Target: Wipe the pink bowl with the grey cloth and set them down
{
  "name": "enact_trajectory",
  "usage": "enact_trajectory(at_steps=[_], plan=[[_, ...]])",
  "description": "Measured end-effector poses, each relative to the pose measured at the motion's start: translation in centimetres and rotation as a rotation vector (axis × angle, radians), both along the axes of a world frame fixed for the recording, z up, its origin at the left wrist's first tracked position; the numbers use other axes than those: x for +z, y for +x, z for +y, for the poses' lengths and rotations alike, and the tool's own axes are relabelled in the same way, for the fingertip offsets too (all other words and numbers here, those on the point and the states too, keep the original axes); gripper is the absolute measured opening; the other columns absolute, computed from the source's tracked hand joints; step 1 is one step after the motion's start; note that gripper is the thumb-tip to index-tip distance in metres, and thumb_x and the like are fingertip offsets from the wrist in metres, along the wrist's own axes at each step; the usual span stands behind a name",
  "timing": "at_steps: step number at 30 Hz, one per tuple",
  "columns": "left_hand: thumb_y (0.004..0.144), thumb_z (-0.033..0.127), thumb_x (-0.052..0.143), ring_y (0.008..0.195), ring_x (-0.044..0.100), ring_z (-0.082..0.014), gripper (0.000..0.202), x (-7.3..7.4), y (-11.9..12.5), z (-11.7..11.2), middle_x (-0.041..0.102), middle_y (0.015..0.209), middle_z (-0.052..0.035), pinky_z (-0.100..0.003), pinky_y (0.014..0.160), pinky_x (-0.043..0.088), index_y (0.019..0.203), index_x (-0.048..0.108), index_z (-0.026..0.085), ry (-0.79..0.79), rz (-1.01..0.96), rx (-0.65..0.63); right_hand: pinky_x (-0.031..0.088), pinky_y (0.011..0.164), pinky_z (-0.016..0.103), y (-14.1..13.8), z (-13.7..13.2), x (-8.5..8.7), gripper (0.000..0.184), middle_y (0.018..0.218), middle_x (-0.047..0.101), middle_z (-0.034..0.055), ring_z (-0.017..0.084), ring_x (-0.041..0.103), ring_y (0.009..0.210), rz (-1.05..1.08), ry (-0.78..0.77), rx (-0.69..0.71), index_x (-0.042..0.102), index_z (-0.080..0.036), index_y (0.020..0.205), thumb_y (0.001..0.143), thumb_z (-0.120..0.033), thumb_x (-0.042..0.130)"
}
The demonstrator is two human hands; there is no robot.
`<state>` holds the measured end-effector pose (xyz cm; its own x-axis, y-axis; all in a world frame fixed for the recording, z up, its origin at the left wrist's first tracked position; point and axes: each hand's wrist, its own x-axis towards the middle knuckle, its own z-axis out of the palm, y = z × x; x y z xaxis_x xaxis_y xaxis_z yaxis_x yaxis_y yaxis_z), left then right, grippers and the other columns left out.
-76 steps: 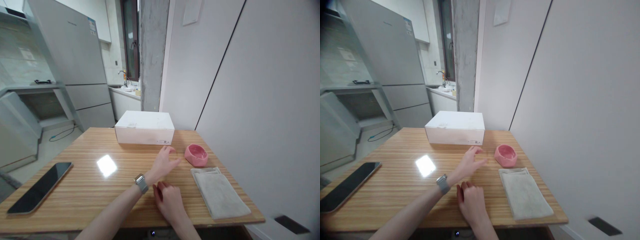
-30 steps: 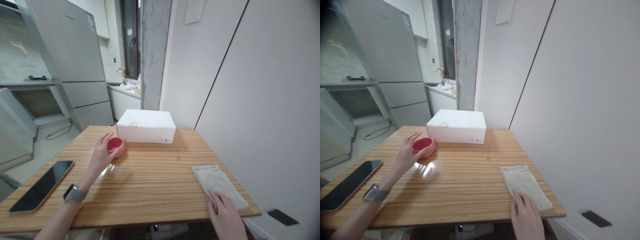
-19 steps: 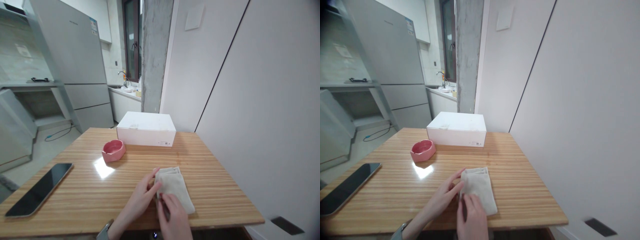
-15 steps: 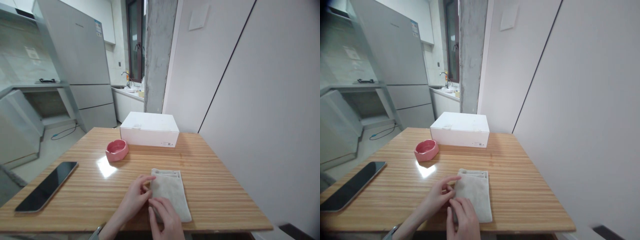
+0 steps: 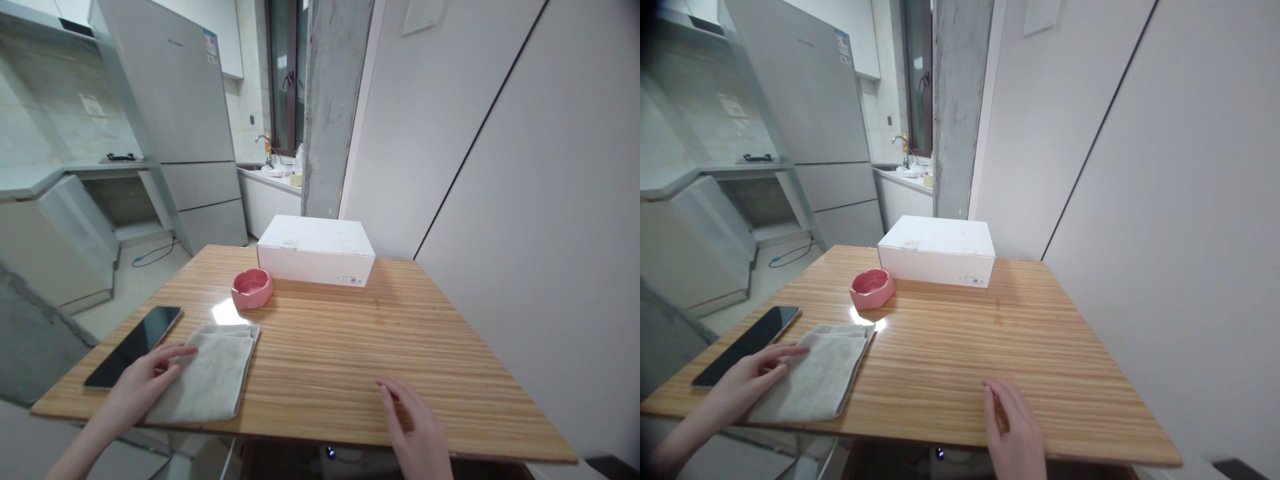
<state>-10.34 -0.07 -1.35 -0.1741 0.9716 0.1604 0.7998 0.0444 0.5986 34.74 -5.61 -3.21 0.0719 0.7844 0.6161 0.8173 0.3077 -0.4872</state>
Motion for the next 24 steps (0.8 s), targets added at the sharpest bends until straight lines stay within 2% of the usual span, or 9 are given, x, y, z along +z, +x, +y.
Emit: enact_trajectory(at_steps=[3, 5, 7, 9, 11, 14, 16, 19, 24], plan=[[0.071, 0.035, 0.051, 0.080, 0.064, -0.0242, 0.031, -0.4, 0.9, -0.3, 0.067, 0.108, -0.0059, -0.034, 0.071, 0.052, 0.091, 0.072, 0.024, -0.015, 0.152, -0.008, 0.055, 0.075, 0.032, 0.7, 0.4, 0.0, 0.029, 0.091, 0.070, 0.0065, 0.020, 0.066, 0.083, 0.005, -0.022, -0.037, 0.067, -0.022, 0.088, 0.089, -0.041, 0.045], [0.074, 0.034, 0.050, 0.095, 0.060, -0.0306, 0.032, 0.1, 3.4, -0.5, 0.062, 0.114, -0.0109, -0.044, 0.084, 0.047, 0.096, 0.070, 0.022, 0.147, 0.325, 0.066, 0.054, 0.076, 0.032, 1.0, 0.9, 0.2, 0.030, 0.091, 0.070, 0.0070, 0.020, 0.066, 0.083, 0.017, -0.041, -0.044, 0.066, -0.021, 0.089, 0.090, -0.042, 0.044], [0.079, 0.034, 0.047, 0.104, 0.053, -0.0323, 0.033, 1.1, 7.1, -0.4, 0.056, 0.121, -0.0120, -0.050, 0.093, 0.040, 0.105, 0.065, 0.022, 0.323, 0.397, 0.099, 0.052, 0.073, 0.031, 0.8, 1.7, 0.9, 0.031, 0.089, 0.069, 0.0073, 0.019, 0.065, 0.079, 0.025, -0.061, -0.039, 0.065, -0.020, 0.089, 0.090, -0.042, 0.043], [0.084, 0.032, 0.043, 0.102, 0.055, -0.0257, 0.029, 2.0, 11.5, -0.1, 0.060, 0.111, -0.0088, -0.042, 0.093, 0.041, 0.103, 0.063, 0.023, 0.356, 0.302, -0.074, 0.050, 0.067, 0.028, 0.0, 2.8, 1.6, 0.032, 0.081, 0.068, 0.0063, 0.017, 0.064, 0.071, 0.019, -0.099, -0.016, 0.064, -0.019, 0.085, 0.091, -0.041, 0.041], [0.088, 0.031, 0.039, 0.089, 0.059, -0.0194, 0.026, 2.4, 15.7, 0.3, 0.064, 0.098, -0.0057, -0.031, 0.081, 0.046, 0.097, 0.062, 0.023, 0.264, 0.189, -0.225, 0.046, 0.059, 0.025, -1.2, 3.9, 1.9, 0.033, 0.071, 0.066, 0.0037, 0.015, 0.061, 0.062, -0.021, -0.156, 0.033, 0.062, -0.020, 0.079, 0.093, -0.039, 0.039], [0.090, 0.029, 0.036, 0.068, 0.059, -0.0167, 0.028, 1.6, 20.3, 0.9, 0.064, 0.074, -0.0034, -0.027, 0.064, 0.042, 0.075, 0.059, 0.020, 0.096, 0.234, -0.366, 0.035, 0.051, 0.024, -3.2, 5.2, 1.4, 0.037, 0.055, 0.059, -0.0002, 0.013, 0.055, 0.050, -0.170, -0.201, 0.050, 0.056, -0.020, 0.065, 0.094, -0.035, 0.037], [0.090, 0.026, 0.037, 0.066, 0.060, -0.0168, 0.028, 0.5, 21.8, 1.1, 0.064, 0.071, -0.0036, -0.027, 0.061, 0.039, 0.071, 0.057, 0.020, 0.062, 0.300, -0.426, 0.031, 0.050, 0.025, -4.1, 5.6, 0.6, 0.036, 0.055, 0.059, -0.0003, 0.013, 0.055, 0.049, -0.273, -0.191, 0.050, 0.053, -0.020, 0.063, 0.093, -0.032, 0.037], [0.089, 0.023, 0.038, 0.071, 0.060, -0.0180, 0.025, -0.8, 22.4, 1.1, 0.065, 0.075, -0.0042, -0.027, 0.062, 0.037, 0.073, 0.057, 0.020, 0.071, 0.350, -0.468, 0.030, 0.053, 0.026, -4.5, 5.6, -0.4, 0.032, 0.062, 0.062, 0.0006, 0.013, 0.056, 0.055, -0.334, -0.175, 0.072, 0.053, -0.020, 0.066, 0.093, -0.028, 0.037], [0.089, 0.025, 0.037, 0.071, 0.060, -0.0179, 0.026, -0.9, 22.1, 0.9, 0.064, 0.075, -0.0035, -0.027, 0.061, 0.036, 0.072, 0.056, 0.020, 0.048, 0.358, -0.447, 0.030, 0.056, 0.025, -4.2, 5.3, -0.4, 0.030, 0.064, 0.061, 0.0001, 0.013, 0.056, 0.059, -0.321, -0.216, 0.094, 0.052, -0.020, 0.068, 0.094, -0.027, 0.037]])
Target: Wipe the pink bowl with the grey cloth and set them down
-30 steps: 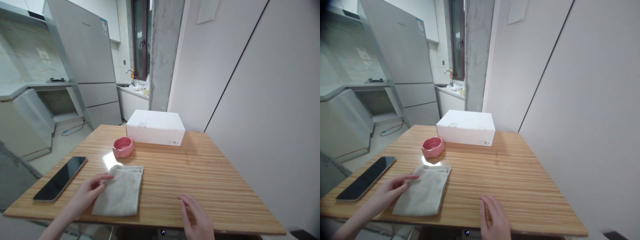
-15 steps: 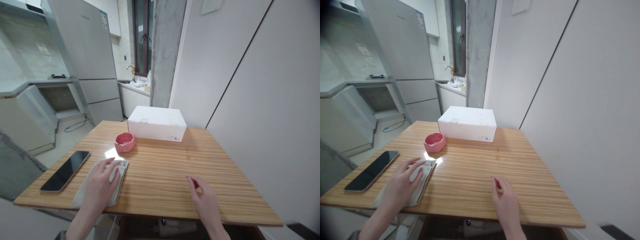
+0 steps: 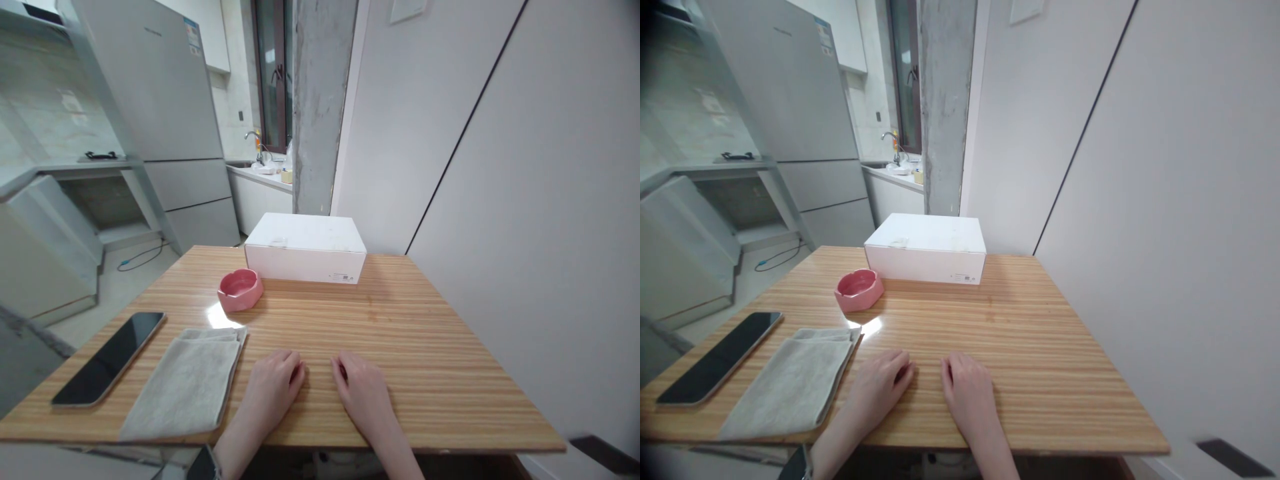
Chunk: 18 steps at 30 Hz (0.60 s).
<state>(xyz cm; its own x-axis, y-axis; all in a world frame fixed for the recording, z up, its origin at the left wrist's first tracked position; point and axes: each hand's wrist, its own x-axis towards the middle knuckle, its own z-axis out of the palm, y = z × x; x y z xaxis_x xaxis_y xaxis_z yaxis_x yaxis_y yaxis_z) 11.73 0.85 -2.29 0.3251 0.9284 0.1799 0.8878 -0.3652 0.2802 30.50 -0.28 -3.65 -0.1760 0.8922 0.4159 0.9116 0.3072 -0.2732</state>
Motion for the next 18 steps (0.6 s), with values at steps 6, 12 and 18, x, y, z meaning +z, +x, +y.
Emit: enact_trajectory(at_steps=[6, 12, 18], plan=[[0.090, 0.025, 0.037, 0.071, 0.060, -0.0182, 0.025, -0.04, 0.08, 0.18, 0.065, 0.076, -0.0035, -0.028, 0.062, 0.036, 0.073, 0.055, 0.020, -0.019, -0.021, 0.021, 0.028, 0.055, 0.026, -0.13, -0.13, 0.02, 0.029, 0.062, 0.061, 0.0000, 0.014, 0.056, 0.056, -0.066, -0.040, 0.000, 0.052, -0.021, 0.067, 0.093, -0.028, 0.040], [0.090, 0.025, 0.036, 0.071, 0.060, -0.0180, 0.026, 0.23, 0.04, 0.07, 0.064, 0.076, -0.0030, -0.028, 0.062, 0.035, 0.073, 0.055, 0.020, -0.031, -0.024, 0.009, 0.027, 0.055, 0.027, -0.14, -0.28, 0.07, 0.028, 0.062, 0.063, 0.0000, 0.015, 0.058, 0.056, -0.103, -0.058, -0.010, 0.054, -0.022, 0.070, 0.093, -0.027, 0.040], [0.090, 0.025, 0.037, 0.071, 0.060, -0.0177, 0.025, 0.33, 0.06, -0.02, 0.064, 0.076, -0.0024, -0.028, 0.062, 0.035, 0.073, 0.055, 0.020, -0.028, -0.022, 0.019, 0.027, 0.057, 0.027, 0.01, -0.13, 0.02, 0.029, 0.065, 0.064, 0.0002, 0.015, 0.058, 0.060, -0.043, -0.122, -0.027, 0.053, -0.021, 0.069, 0.093, -0.027, 0.039]])
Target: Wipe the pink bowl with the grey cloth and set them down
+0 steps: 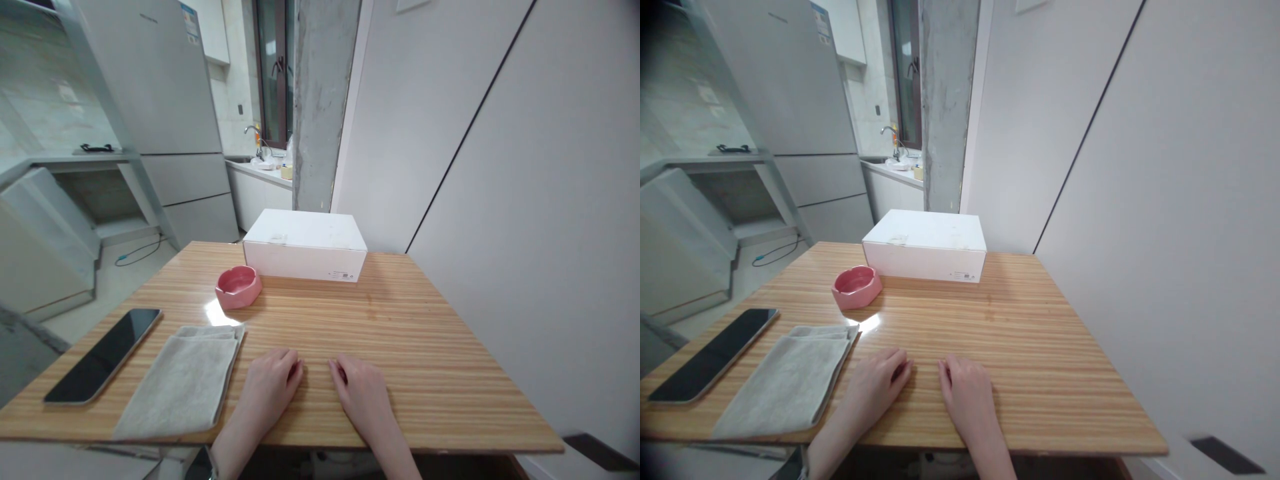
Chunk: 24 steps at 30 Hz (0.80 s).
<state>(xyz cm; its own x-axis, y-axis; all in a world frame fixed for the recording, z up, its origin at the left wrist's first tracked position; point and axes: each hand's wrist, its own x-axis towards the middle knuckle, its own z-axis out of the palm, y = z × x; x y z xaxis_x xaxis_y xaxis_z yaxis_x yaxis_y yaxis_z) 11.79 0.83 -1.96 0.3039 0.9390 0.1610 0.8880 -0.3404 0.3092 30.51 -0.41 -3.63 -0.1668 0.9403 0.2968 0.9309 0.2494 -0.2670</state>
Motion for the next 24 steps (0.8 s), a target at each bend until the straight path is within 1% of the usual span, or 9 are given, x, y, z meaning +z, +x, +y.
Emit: enact_trajectory(at_steps=[4, 10, 20, 24], plan=[[0.090, 0.024, 0.037, 0.072, 0.060, -0.0178, 0.025, -0.22, 0.02, 0.10, 0.064, 0.076, -0.0019, -0.028, 0.063, 0.036, 0.073, 0.055, 0.020, 0.008, -0.003, -0.002, 0.027, 0.058, 0.027, 0.02, 0.02, -0.14, 0.029, 0.066, 0.064, 0.0002, 0.015, 0.058, 0.061, 0.038, -0.031, 0.002, 0.054, -0.021, 0.069, 0.094, -0.027, 0.039], [0.090, 0.024, 0.037, 0.072, 0.060, -0.0182, 0.025, -0.11, 0.04, 0.06, 0.064, 0.076, -0.0016, -0.029, 0.062, 0.036, 0.073, 0.055, 0.021, 0.012, 0.016, -0.004, 0.026, 0.058, 0.026, 0.00, -0.12, 0.20, 0.030, 0.066, 0.064, 0.0006, 0.015, 0.057, 0.061, 0.053, -0.058, -0.013, 0.054, -0.021, 0.069, 0.094, -0.028, 0.038], [0.091, 0.025, 0.036, 0.072, 0.060, -0.0181, 0.025, -0.36, 0.01, 0.08, 0.064, 0.076, -0.0016, -0.029, 0.062, 0.036, 0.073, 0.054, 0.021, 0.025, 0.014, -0.009, 0.027, 0.060, 0.026, 0.09, -0.18, 0.20, 0.029, 0.067, 0.064, 0.0002, 0.015, 0.058, 0.063, 0.067, -0.059, -0.009, 0.054, -0.021, 0.071, 0.094, -0.028, 0.038], [0.090, 0.025, 0.036, 0.071, 0.060, -0.0180, 0.025, -0.23, -0.02, 0.06, 0.064, 0.076, -0.0018, -0.029, 0.062, 0.037, 0.074, 0.055, 0.021, 0.016, 0.014, -0.012, 0.026, 0.059, 0.026, 0.14, -0.15, 0.08, 0.030, 0.067, 0.064, 0.0000, 0.015, 0.058, 0.063, 0.068, -0.059, -0.011, 0.054, -0.021, 0.070, 0.094, -0.028, 0.038]])
